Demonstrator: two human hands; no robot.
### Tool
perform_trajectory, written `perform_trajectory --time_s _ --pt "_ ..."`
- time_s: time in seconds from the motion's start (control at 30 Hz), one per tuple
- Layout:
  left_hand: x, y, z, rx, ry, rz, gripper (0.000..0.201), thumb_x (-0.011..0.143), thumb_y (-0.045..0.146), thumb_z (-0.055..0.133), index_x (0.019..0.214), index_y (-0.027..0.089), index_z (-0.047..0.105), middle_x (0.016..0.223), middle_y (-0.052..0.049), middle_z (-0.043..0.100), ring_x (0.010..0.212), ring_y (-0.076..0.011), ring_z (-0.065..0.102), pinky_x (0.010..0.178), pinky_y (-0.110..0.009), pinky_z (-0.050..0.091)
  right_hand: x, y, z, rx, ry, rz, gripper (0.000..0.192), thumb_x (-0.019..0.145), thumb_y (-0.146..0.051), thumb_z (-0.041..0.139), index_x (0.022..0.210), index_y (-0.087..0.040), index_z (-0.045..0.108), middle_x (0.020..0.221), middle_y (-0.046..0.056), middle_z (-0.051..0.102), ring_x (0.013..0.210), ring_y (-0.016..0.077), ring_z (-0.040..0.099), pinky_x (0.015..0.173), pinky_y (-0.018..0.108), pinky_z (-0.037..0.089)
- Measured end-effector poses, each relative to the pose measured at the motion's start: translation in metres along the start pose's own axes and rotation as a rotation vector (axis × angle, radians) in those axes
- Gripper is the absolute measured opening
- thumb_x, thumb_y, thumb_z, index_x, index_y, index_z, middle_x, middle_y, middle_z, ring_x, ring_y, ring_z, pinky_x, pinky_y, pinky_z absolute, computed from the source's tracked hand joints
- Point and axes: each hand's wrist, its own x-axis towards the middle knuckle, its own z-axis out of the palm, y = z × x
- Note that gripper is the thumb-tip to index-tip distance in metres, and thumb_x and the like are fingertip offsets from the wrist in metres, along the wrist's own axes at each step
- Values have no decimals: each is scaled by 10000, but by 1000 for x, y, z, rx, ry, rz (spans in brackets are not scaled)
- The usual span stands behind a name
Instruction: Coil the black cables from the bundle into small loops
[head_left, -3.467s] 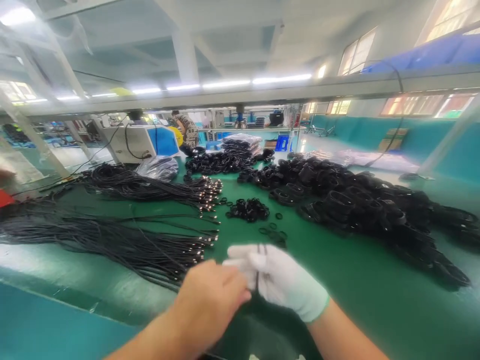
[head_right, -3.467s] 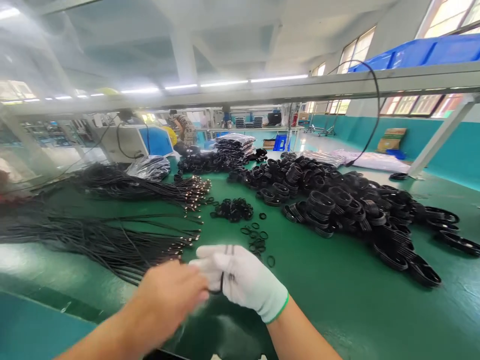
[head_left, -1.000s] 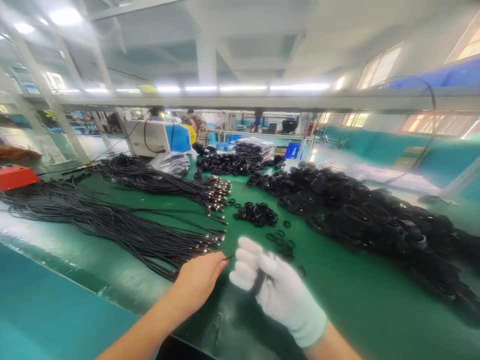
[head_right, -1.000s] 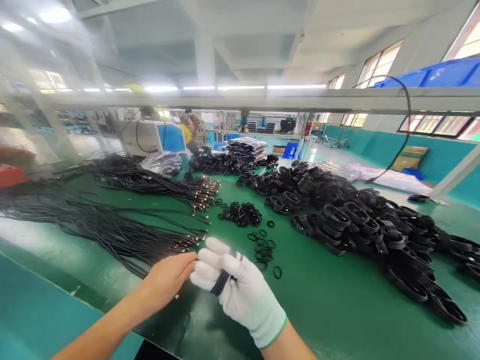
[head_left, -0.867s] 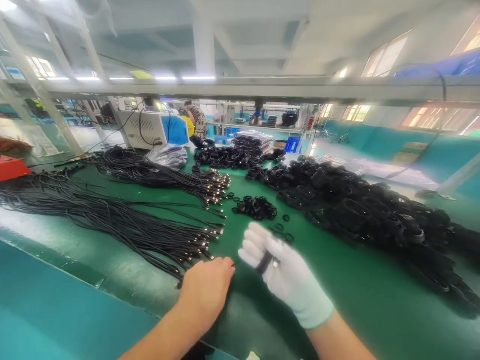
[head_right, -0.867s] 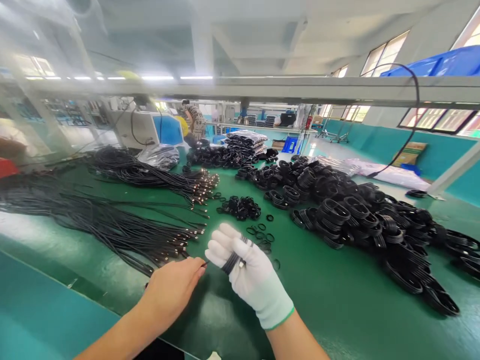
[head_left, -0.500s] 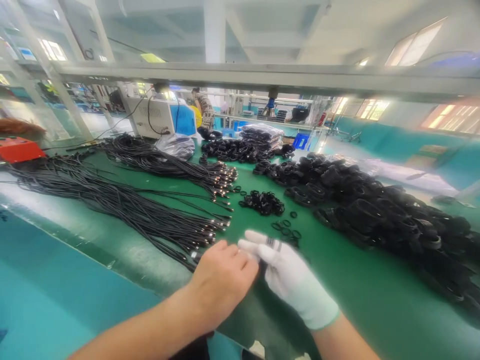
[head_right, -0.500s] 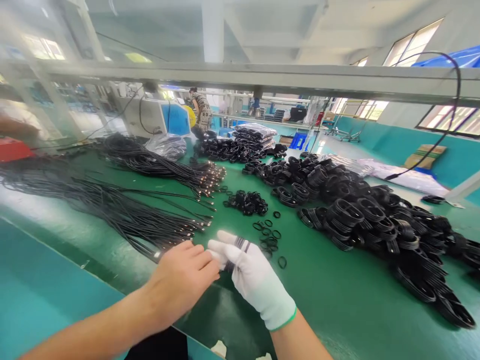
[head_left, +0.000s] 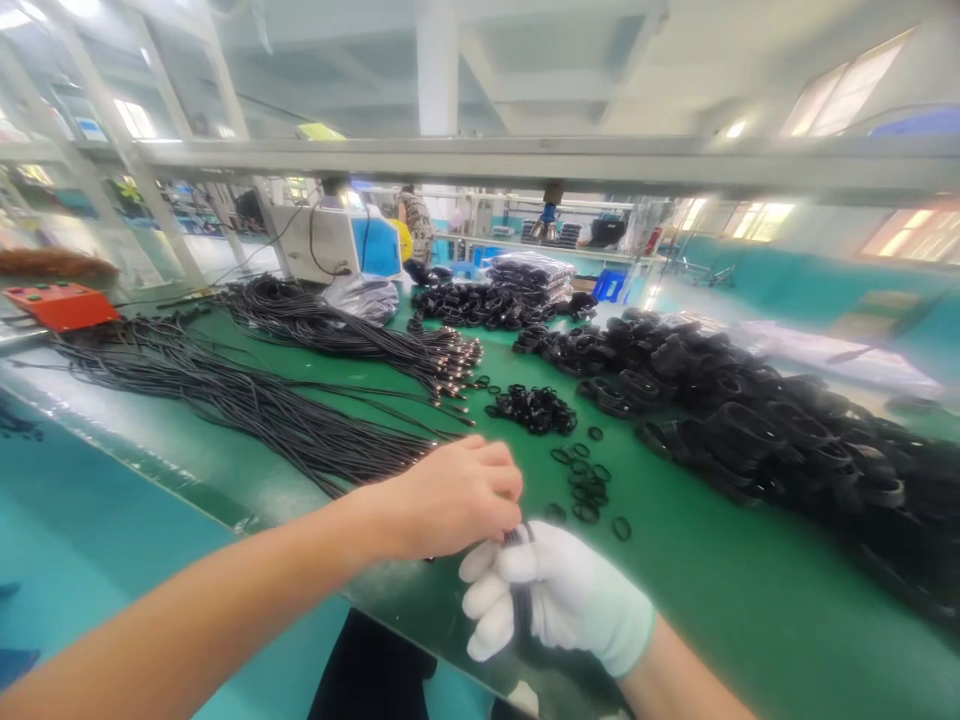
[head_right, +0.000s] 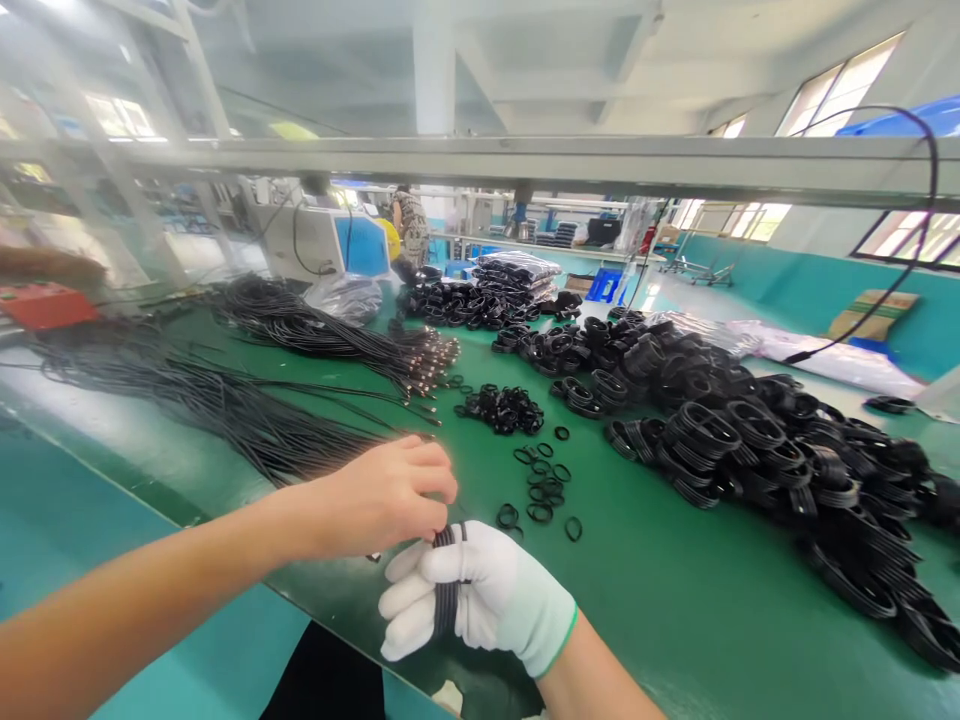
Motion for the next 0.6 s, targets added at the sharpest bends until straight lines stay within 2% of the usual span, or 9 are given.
perform_trajectory --time_s 0.1,0.2,0.27,0.37,0.47,0.53,0.6 --pt "-2 -4 -2 -255 -113 -111 136 804 179 590 670 185 615 744 10 604 702 -115 530 621 -207 387 -1 1 2 69 -47 19 371 721 -295 633 935 7 616 756 142 680 664 265 668 685 451 485" --pt "-11 -8 10 -617 -104 -323 45 794 217 592 770 181 604 728 33 591 658 -100 531 582 -185 390 2 2 7 186 -77 34 306 693 -282 661 869 -43 588 688 65 625 617 189 614 707 418 465" --pt "-18 -5 23 -801 -22 -476 63 803 223 553 812 171 586 712 34 576 630 -100 514 554 -188 385 5 2 10 285 -107 60 274 644 -251 713 771 -96 528 636 3 537 578 126 536 670 334 438" --pt "-27 7 42 -954 190 -592 87 818 199 495 829 159 570 742 25 574 666 -105 507 601 -206 398 10 2 12 297 -114 40 288 627 -210 741 728 -120 487 644 -11 499 589 101 495 650 286 410" --pt "-29 20 56 -1016 365 -648 107 838 199 466 826 157 564 767 13 591 710 -117 522 652 -229 409 10 1 10 95 -46 -44 276 682 -253 710 840 -70 577 720 67 609 708 186 599 747 400 446" --pt "-30 24 62 -1066 433 -680 116 850 217 466 817 158 560 762 11 593 711 -120 527 659 -235 411 8 -1 9 -59 -7 -101 338 716 -299 676 920 -36 619 761 141 673 827 276 640 782 469 448" --pt "-30 25 67 -1129 473 -690 106 848 230 485 819 158 558 760 13 584 705 -116 522 654 -232 408 5 -3 9 -169 8 -134 350 742 -320 638 931 -26 643 743 167 700 878 307 651 790 466 457"
